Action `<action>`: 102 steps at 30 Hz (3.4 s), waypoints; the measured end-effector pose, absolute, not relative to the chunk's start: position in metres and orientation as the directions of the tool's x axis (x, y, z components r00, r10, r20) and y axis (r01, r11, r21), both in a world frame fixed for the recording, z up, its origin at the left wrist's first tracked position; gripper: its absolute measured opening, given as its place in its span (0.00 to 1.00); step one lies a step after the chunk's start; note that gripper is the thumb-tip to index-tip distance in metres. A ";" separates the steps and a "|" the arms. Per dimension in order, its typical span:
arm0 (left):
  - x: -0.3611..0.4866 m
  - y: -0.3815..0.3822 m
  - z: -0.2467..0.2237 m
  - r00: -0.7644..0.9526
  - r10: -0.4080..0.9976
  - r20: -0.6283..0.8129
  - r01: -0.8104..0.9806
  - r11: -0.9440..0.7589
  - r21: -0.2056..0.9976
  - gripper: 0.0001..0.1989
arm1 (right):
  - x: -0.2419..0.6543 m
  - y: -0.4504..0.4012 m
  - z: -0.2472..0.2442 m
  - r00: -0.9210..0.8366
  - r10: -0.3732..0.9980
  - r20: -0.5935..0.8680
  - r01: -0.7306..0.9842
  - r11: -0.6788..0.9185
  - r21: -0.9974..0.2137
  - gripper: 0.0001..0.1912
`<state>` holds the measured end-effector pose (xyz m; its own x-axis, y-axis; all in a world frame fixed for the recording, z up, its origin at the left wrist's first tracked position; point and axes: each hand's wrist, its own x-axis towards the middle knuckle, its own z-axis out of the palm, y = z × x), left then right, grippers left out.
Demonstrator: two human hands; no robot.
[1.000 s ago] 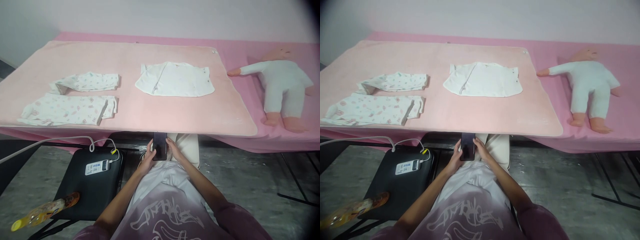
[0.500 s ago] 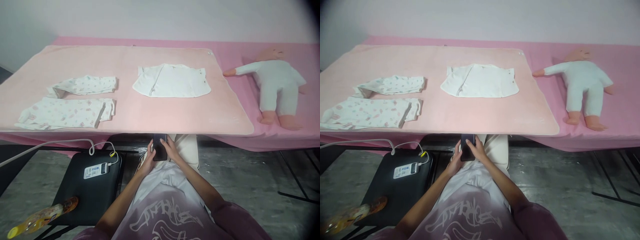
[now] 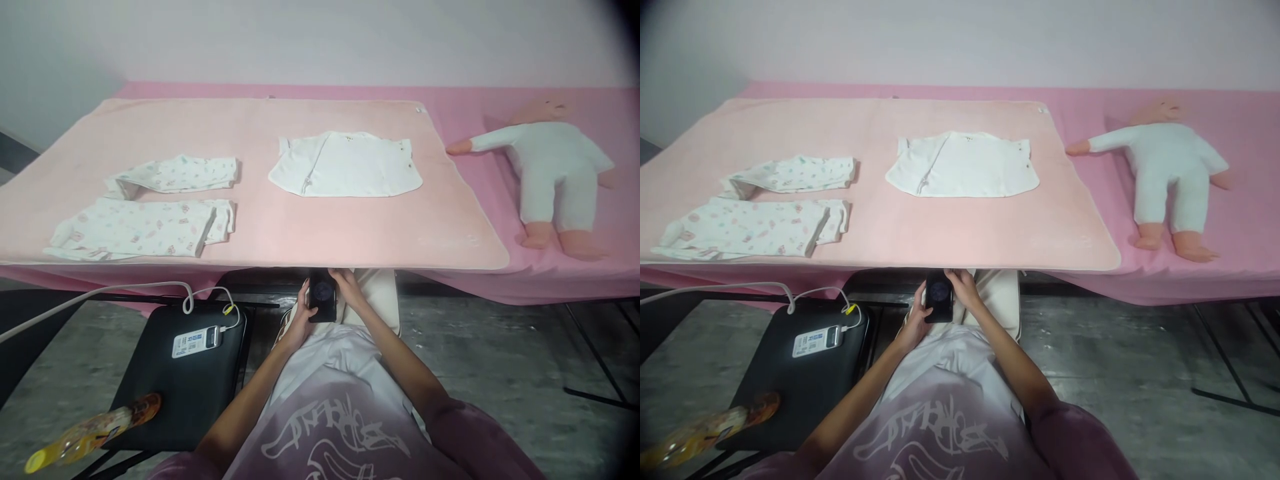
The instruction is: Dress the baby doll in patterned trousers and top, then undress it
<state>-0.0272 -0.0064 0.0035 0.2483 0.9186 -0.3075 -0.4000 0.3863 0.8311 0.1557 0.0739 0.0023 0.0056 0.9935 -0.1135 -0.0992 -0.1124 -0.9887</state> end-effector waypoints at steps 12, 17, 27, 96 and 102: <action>-0.027 -0.010 -0.006 0.193 0.936 -0.294 -0.289 0.341 0.895 0.47 | 0.152 0.075 -0.009 0.002 0.992 -0.125 -0.127 -0.124 -0.984 0.20; -0.026 -0.010 -0.008 0.197 0.936 -0.292 -0.298 0.341 0.892 0.47 | 0.153 0.077 -0.012 -0.019 0.993 -0.116 -0.106 -0.117 -0.987 0.21; -0.025 -0.011 -0.002 0.226 0.906 -0.359 -0.422 0.423 0.802 0.47 | 0.153 0.076 -0.006 0.002 0.991 -0.135 -0.064 -0.134 -0.989 0.25; -0.020 0.075 -0.038 -0.018 0.988 -0.152 0.238 0.152 0.959 0.17 | 0.180 0.016 -0.042 0.049 0.996 0.071 0.227 0.058 -0.972 0.49; -0.022 0.072 -0.041 -0.010 0.991 -0.132 0.224 0.131 0.966 0.18 | 0.178 0.022 -0.043 0.123 0.992 0.009 0.152 -0.010 -0.988 0.43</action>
